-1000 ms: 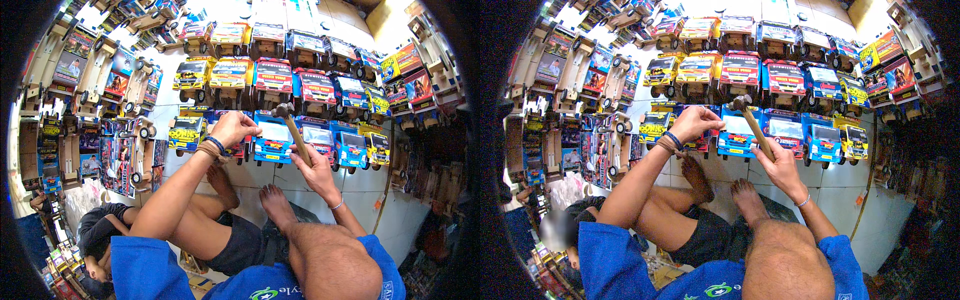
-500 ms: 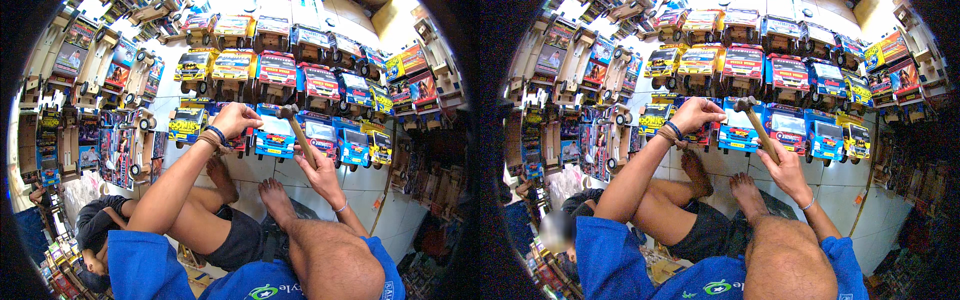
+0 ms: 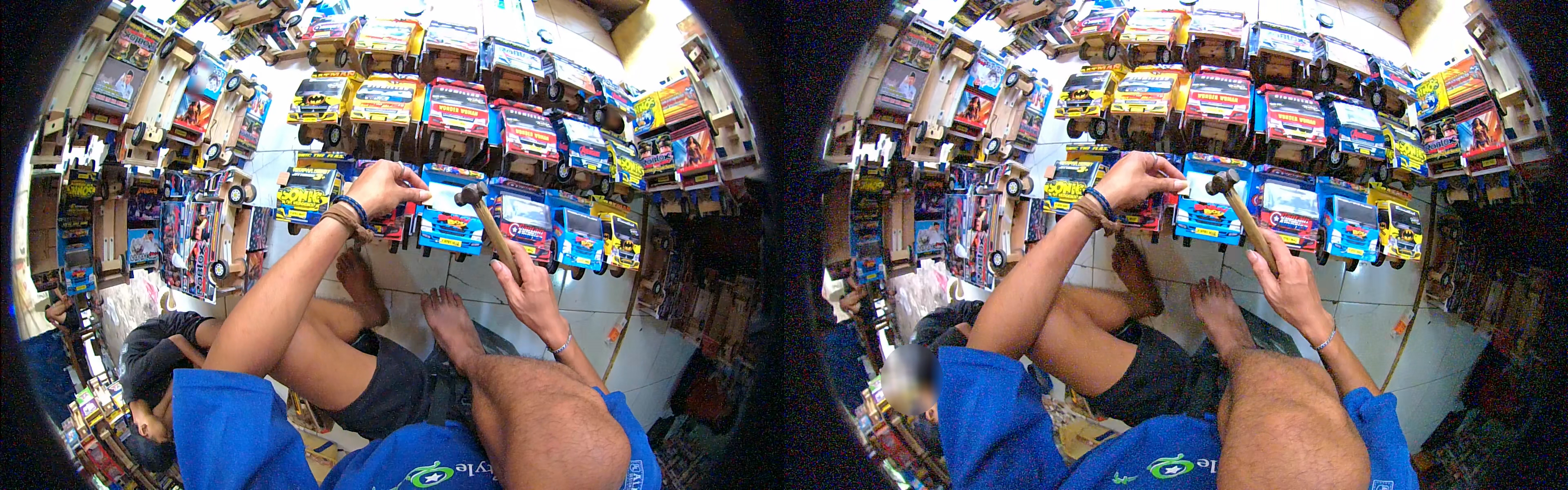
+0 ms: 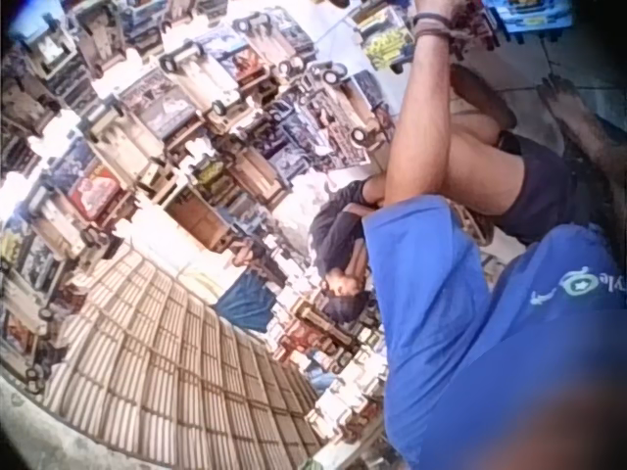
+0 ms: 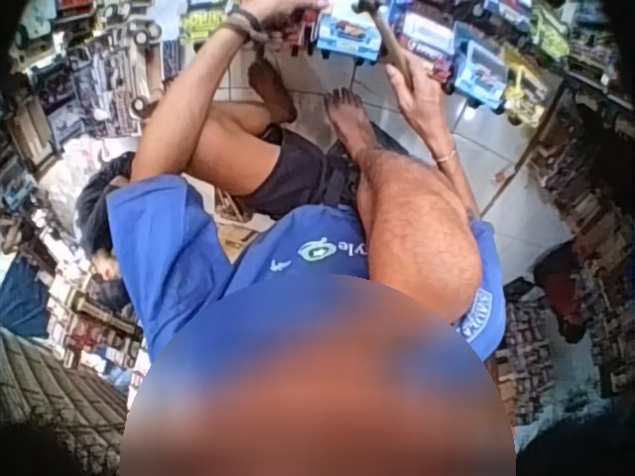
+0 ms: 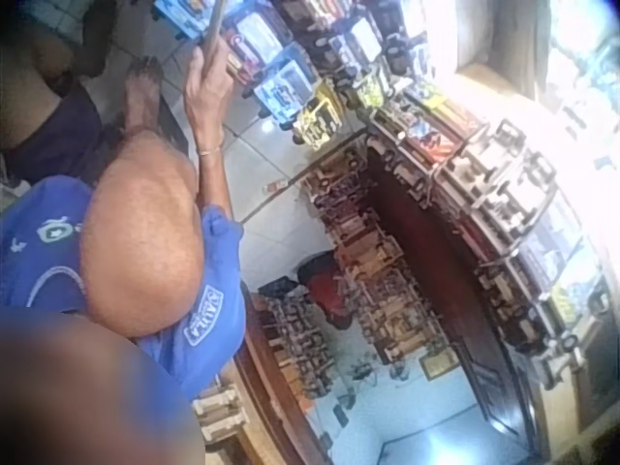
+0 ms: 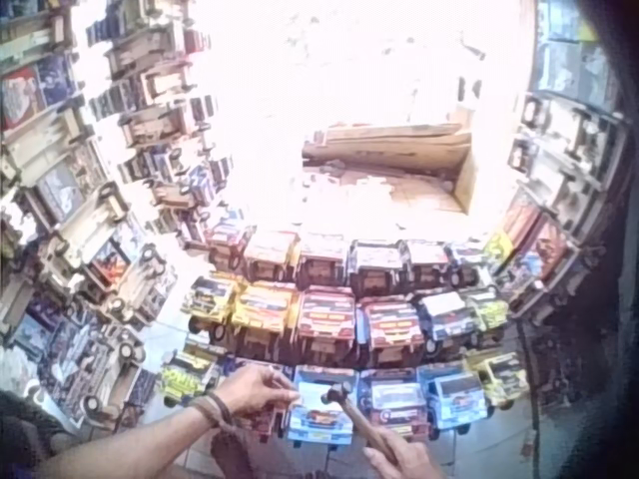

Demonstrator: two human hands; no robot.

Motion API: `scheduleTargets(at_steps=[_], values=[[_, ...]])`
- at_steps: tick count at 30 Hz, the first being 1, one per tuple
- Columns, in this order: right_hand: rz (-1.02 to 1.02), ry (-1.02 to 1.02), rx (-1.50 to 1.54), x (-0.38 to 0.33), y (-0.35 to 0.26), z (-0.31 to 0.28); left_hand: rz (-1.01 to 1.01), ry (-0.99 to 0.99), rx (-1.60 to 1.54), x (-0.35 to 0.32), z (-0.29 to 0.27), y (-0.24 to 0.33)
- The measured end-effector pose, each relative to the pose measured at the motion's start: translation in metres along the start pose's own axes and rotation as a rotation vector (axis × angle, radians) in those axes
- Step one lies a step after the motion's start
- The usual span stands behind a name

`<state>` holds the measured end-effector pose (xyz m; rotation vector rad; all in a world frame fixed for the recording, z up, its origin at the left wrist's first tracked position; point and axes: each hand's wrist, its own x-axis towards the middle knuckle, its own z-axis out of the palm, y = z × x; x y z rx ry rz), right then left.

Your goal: The person sits on the floor and assembles wooden toy trucks by inserting wheels and securing them with a hammer. They handle multiple toy trucks, pick up wheels, and use a hammer to tap the wheels into place.

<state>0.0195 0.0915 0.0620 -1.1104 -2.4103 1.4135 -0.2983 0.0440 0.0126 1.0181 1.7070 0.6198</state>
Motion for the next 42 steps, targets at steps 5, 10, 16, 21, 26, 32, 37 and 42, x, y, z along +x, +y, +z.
scheduleTargets(at_steps=[5, 10, 16, 21, 26, 32, 37, 42], values=[[0.054, -0.057, -0.065, -0.001, -0.003, -0.001, 0.036, 0.016, -0.041, 0.000, 0.000, -0.002], [-0.268, 0.000, -0.174, 0.001, -0.004, -0.005, 0.053, 0.002, -0.010, 0.003, 0.001, -0.007], [-0.383, -0.046, -0.334, 0.004, -0.002, -0.011, 0.050, 0.005, -0.002, 0.006, 0.005, -0.011], [-0.440, -0.016, -0.415, 0.009, -0.004, -0.011, 0.061, 0.058, -0.002, 0.008, 0.007, -0.015], [-0.463, 0.037, -0.446, 0.010, -0.010, -0.013, 0.065, 0.061, -0.030, 0.009, 0.007, -0.014], [-0.365, -0.094, -0.678, 0.010, -0.015, -0.019, 0.061, 0.014, 0.071, 0.005, 0.004, -0.006], [-0.533, 0.063, -0.529, 0.012, -0.010, -0.019, 0.061, 0.009, 0.038, 0.005, 0.004, -0.004], [-0.392, -0.105, -0.695, 0.006, -0.002, -0.017, 0.087, 0.016, 0.068, 0.007, 0.005, -0.007]])
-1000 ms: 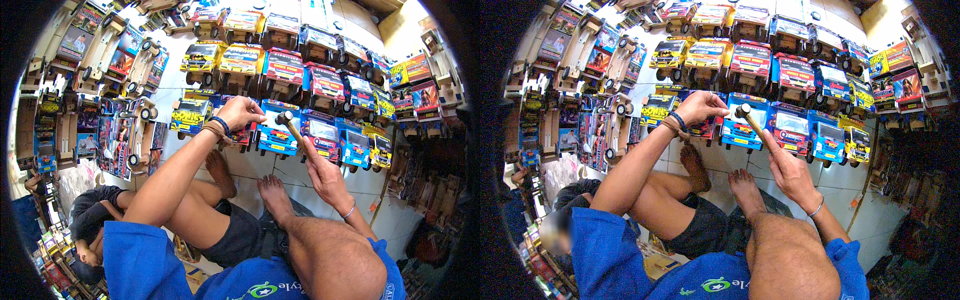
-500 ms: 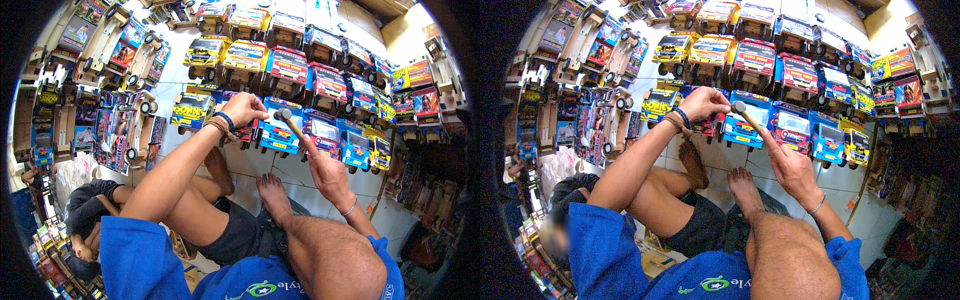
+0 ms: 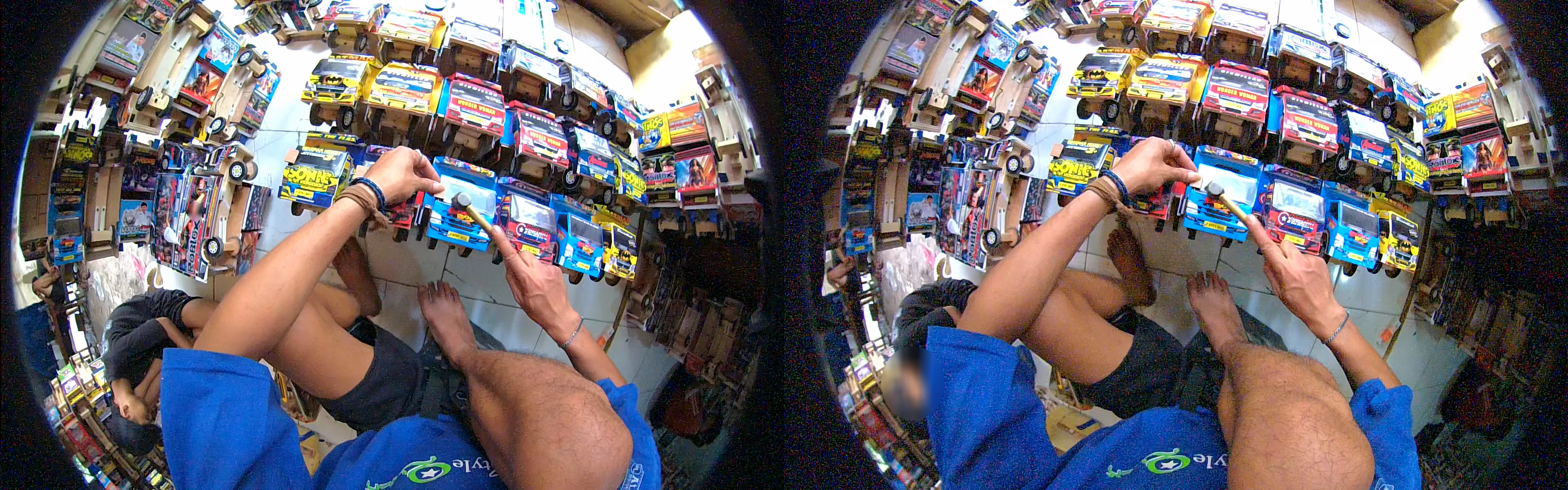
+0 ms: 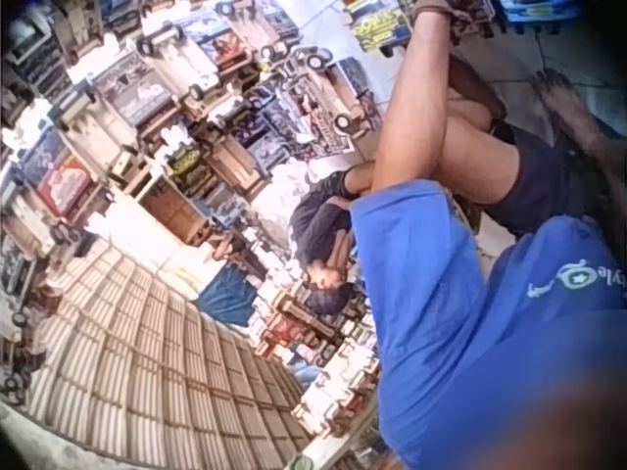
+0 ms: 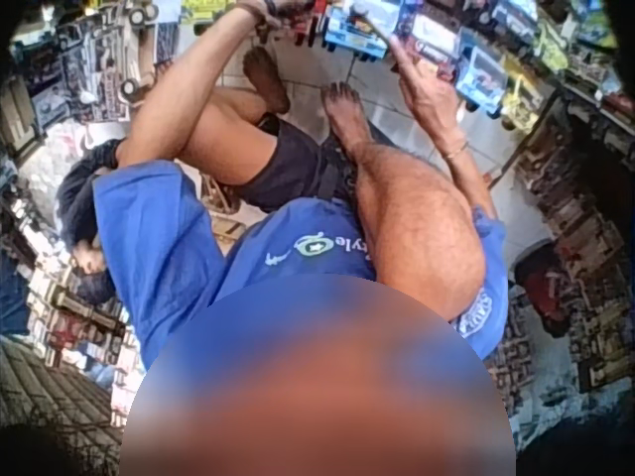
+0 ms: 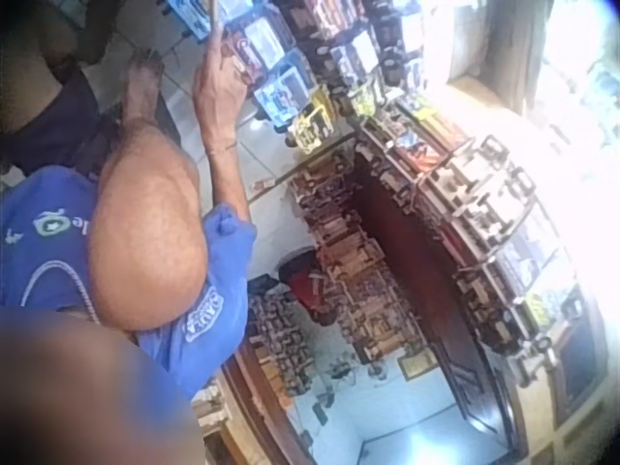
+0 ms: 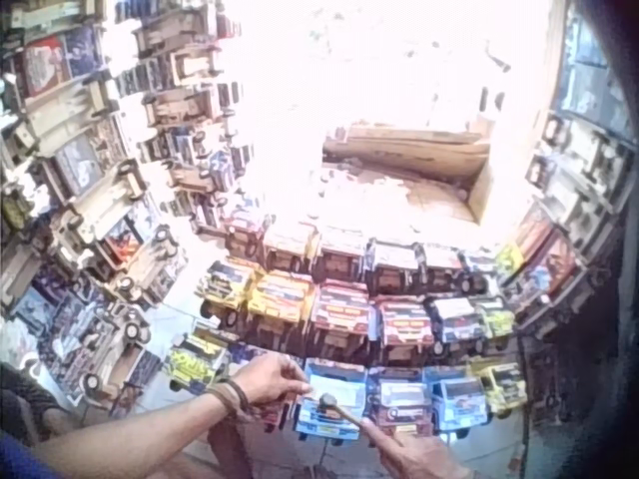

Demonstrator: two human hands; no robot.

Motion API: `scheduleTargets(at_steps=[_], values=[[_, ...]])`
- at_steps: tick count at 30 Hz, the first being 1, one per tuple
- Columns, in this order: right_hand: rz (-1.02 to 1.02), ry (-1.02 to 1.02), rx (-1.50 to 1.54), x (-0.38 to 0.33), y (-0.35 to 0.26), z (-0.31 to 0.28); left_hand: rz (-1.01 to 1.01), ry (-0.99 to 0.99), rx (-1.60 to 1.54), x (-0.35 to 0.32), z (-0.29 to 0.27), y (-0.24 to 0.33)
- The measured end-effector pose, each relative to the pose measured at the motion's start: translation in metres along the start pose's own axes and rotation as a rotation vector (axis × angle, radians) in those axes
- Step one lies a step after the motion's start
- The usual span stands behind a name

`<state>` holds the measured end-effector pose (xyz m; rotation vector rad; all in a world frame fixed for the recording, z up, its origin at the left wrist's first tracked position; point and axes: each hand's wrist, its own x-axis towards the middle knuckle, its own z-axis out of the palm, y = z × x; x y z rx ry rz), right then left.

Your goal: The person sits on the floor and assembles wooden toy trucks by inserting wheels and securing them with a hammer. They handle multiple toy trucks, pick up wheels, and use a hammer to tap the wheels into place.

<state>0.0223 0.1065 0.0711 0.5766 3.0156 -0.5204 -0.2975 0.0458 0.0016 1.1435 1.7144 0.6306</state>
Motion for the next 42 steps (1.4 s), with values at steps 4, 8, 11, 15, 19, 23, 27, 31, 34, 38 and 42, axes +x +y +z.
scheduleTargets(at_steps=[4, 8, 11, 15, 19, 23, 27, 31, 34, 38, 42], values=[[-0.032, 0.186, 0.038, -0.002, 0.003, 0.006, -0.007, -0.015, -0.051, 0.002, 0.001, -0.002], [-0.016, 0.227, 0.066, -0.003, -0.001, 0.014, -0.013, -0.026, -0.039, 0.003, 0.000, -0.002], [0.039, 0.217, 0.109, -0.001, -0.003, 0.020, -0.004, -0.024, -0.007, 0.002, -0.001, -0.001], [-0.029, 0.217, -0.005, -0.002, 0.001, 0.017, -0.008, -0.024, -0.009, 0.001, -0.001, 0.000], [-0.041, 0.166, 0.035, -0.005, 0.000, 0.016, 0.001, -0.065, -0.024, 0.000, -0.005, 0.002], [0.018, 0.249, 0.223, 0.000, -0.002, 0.022, -0.046, -0.022, -0.020, -0.002, -0.014, 0.011], [0.228, 0.406, 0.562, -0.008, -0.003, 0.026, -0.064, 0.115, -0.144, -0.003, -0.027, 0.028], [0.478, 0.451, 0.756, -0.024, 0.000, 0.026, -0.124, 0.068, -0.639, -0.006, -0.026, 0.050], [0.552, 0.494, 0.810, -0.032, -0.002, 0.027, -0.008, -0.104, -0.765, -0.006, -0.002, 0.069], [0.645, 0.515, 0.951, -0.035, -0.010, 0.027, 0.092, -0.227, -0.793, 0.002, 0.046, 0.099], [0.696, 0.551, 1.071, -0.028, -0.015, 0.023, 0.073, -0.299, -0.797, 0.011, 0.070, 0.115]])
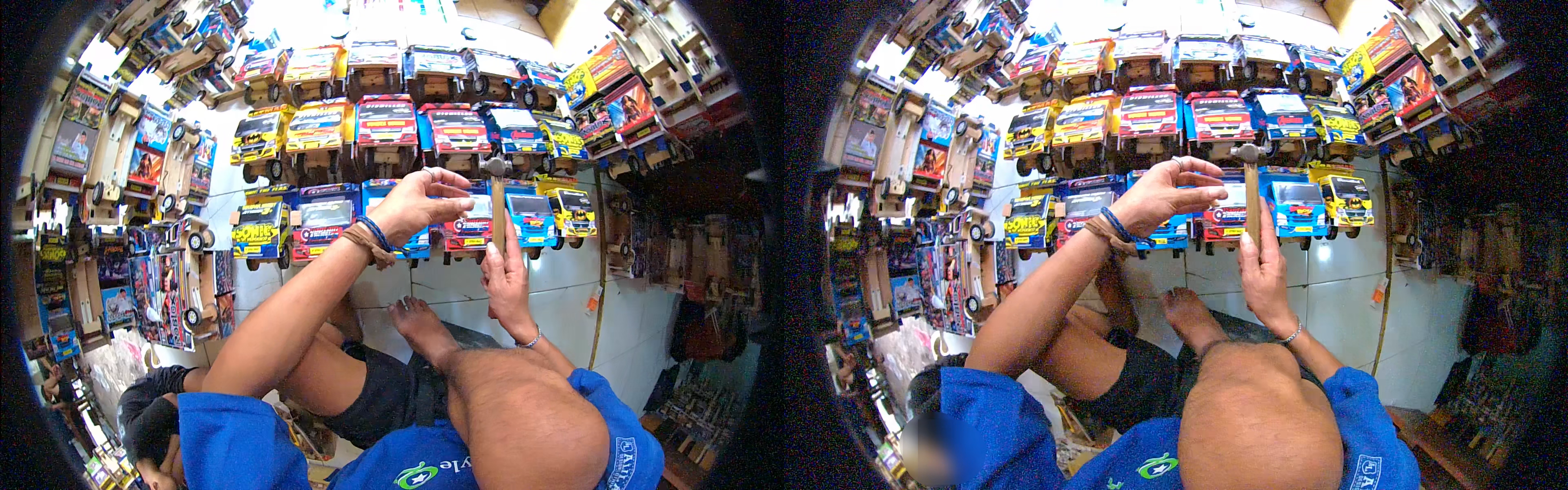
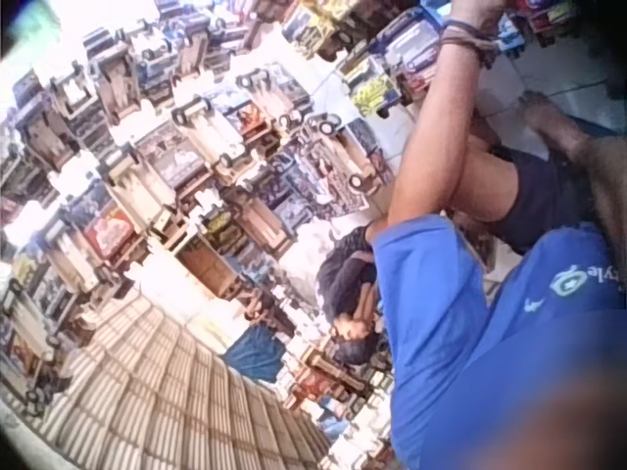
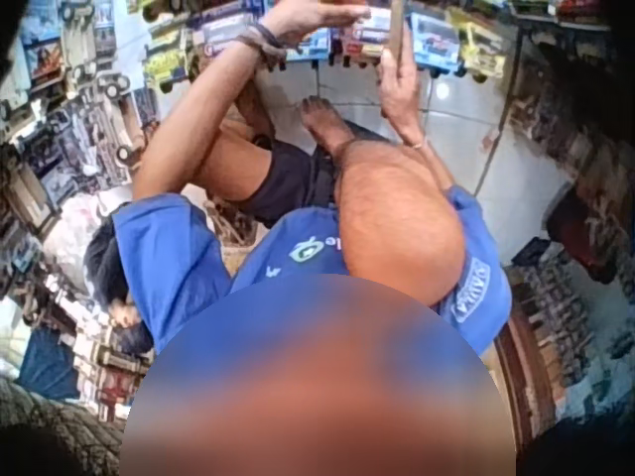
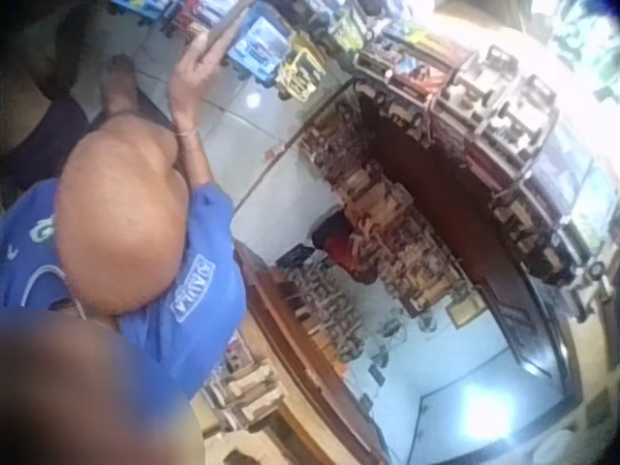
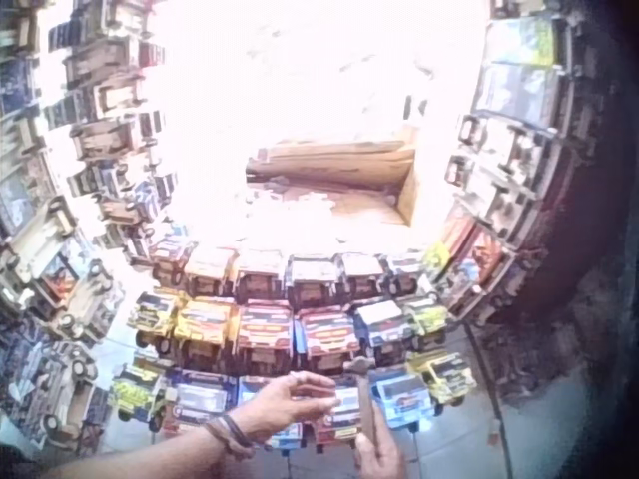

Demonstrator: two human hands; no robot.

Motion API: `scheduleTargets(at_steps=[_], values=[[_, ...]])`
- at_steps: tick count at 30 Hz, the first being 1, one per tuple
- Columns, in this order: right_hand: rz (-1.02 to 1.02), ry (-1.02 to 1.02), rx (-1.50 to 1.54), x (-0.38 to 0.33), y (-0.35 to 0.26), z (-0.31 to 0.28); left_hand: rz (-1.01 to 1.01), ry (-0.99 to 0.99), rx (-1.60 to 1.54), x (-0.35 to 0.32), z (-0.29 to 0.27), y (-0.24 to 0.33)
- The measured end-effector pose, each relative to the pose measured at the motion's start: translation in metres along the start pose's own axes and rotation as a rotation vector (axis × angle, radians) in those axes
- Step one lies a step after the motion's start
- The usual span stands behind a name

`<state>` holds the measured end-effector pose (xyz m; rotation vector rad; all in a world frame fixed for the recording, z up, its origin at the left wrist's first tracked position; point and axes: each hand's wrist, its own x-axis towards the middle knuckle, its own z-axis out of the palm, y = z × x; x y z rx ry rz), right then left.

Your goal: The person sits on the floor and assembles wooden toy trucks by inserting wheels and securing them with a hammer. They handle multiple toy trucks, pick up wheels, and use a hammer to tap the wheels into place.

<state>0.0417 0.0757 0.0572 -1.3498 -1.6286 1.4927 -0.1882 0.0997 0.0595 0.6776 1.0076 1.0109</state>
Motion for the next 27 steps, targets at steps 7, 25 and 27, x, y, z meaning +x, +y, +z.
scheduleTargets(at_steps=[7, 25, 27], values=[[-0.038, 0.079, 0.092, 0.020, -0.009, 0.001, 0.088, 0.130, 0.375, 0.027, 0.006, -0.016], [-0.052, -0.038, -0.091, 0.046, -0.010, 0.007, 0.039, 0.099, 0.514, 0.027, -0.018, -0.012], [-0.059, -0.019, -0.136, 0.047, -0.008, 0.008, 0.018, 0.061, 0.483, 0.029, -0.023, -0.014]])
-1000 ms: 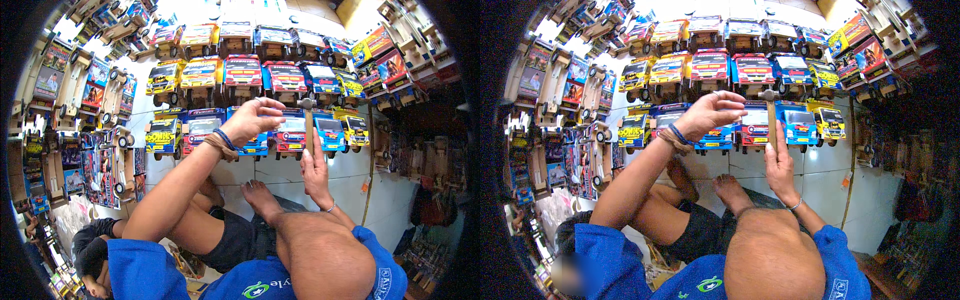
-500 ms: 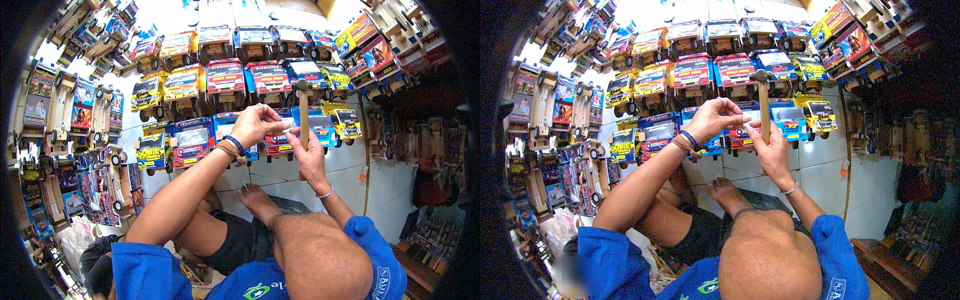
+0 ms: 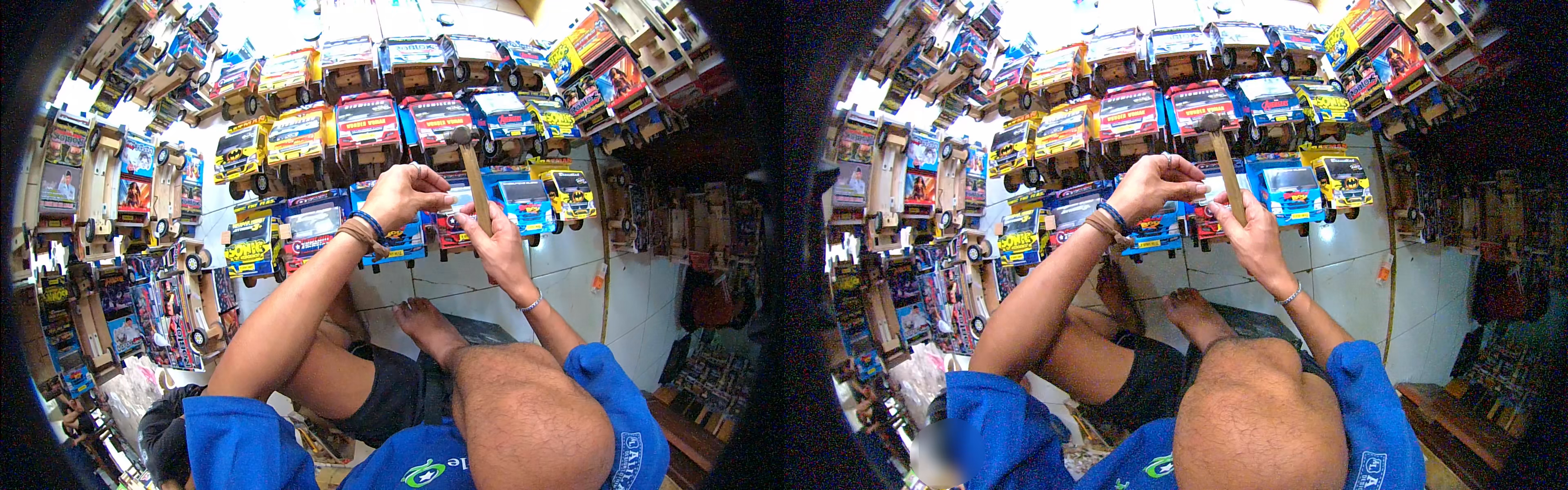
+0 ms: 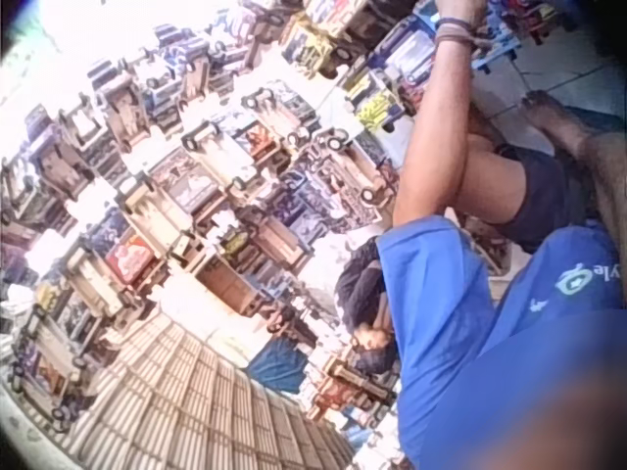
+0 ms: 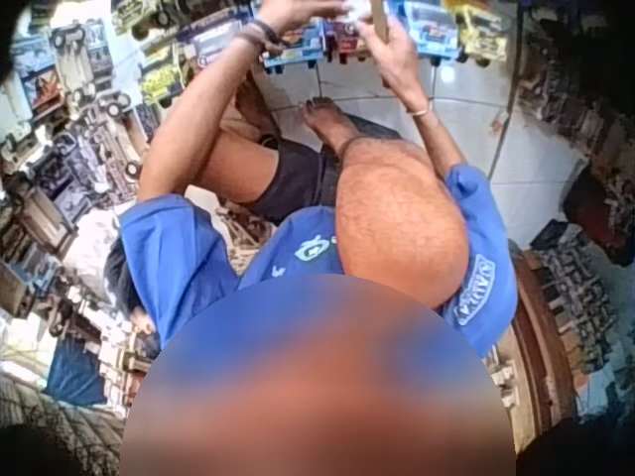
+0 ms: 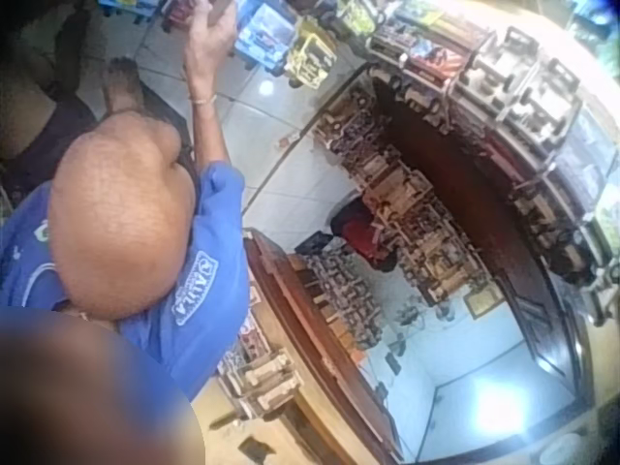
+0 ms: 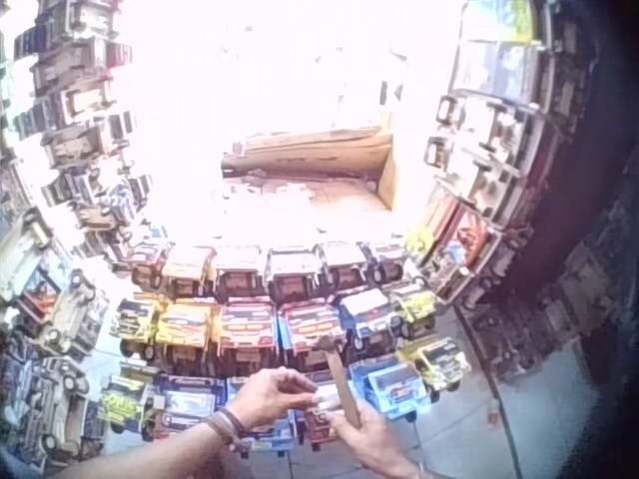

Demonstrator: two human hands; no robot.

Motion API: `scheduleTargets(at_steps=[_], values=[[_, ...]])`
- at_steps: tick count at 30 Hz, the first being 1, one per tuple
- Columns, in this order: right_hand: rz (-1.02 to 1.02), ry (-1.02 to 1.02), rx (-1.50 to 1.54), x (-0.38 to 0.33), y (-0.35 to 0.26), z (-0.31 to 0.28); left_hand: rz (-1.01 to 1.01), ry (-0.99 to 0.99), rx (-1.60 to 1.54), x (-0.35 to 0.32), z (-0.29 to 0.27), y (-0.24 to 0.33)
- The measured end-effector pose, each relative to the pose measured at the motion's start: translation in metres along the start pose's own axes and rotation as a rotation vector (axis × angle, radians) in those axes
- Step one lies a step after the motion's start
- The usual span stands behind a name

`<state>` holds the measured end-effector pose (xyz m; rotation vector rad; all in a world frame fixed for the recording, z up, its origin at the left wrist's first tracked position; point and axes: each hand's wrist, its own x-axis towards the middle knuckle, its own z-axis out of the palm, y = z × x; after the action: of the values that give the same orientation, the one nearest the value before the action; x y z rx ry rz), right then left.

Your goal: The person sits on the floor and assembles wooden toy trucks by inserting wheels and securing them with a hammer. They handle multiple toy trucks, pick up wheels, and use a hammer to tap the wheels into place.

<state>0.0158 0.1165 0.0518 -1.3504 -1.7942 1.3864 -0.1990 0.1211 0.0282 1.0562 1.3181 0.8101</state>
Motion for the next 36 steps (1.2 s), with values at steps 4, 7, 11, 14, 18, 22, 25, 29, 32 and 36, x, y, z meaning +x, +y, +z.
scheduleTargets(at_steps=[4, 7, 11, 14, 18, 22, 25, 29, 32, 36], values=[[0.022, -0.006, -0.049, 0.003, 0.006, 0.000, 0.025, -0.044, 0.017, 0.003, -0.004, -0.006], [0.050, -0.022, -0.020, 0.003, 0.009, 0.001, -0.031, -0.041, 0.035, 0.005, -0.005, -0.008], [-0.023, 0.080, -0.029, 0.001, 0.012, 0.000, -0.114, -0.007, -0.025, 0.006, -0.007, -0.006], [0.025, 0.112, -0.046, -0.002, 0.015, -0.007, -0.148, 0.039, -0.056, 0.006, -0.005, -0.005], [0.098, 0.113, -0.043, -0.012, 0.019, -0.017, -0.164, 0.068, -0.038, 0.005, -0.001, -0.004], [0.108, 0.094, -0.086, -0.021, 0.020, -0.025, -0.142, 0.092, 0.038, 0.006, 0.002, -0.002], [0.182, 0.062, -0.052, -0.030, 0.021, -0.030, -0.152, 0.099, 0.027, 0.007, 0.004, -0.003], [0.010, 0.097, -0.107, -0.038, 0.024, -0.030, -0.156, 0.123, 0.015, 0.010, 0.007, -0.007], [0.049, 0.070, -0.118, -0.041, 0.027, -0.034, -0.155, 0.132, 0.003, 0.012, 0.007, -0.011], [0.093, 0.042, -0.126, -0.044, 0.028, -0.036, -0.171, 0.139, -0.068, 0.013, 0.006, -0.014]])
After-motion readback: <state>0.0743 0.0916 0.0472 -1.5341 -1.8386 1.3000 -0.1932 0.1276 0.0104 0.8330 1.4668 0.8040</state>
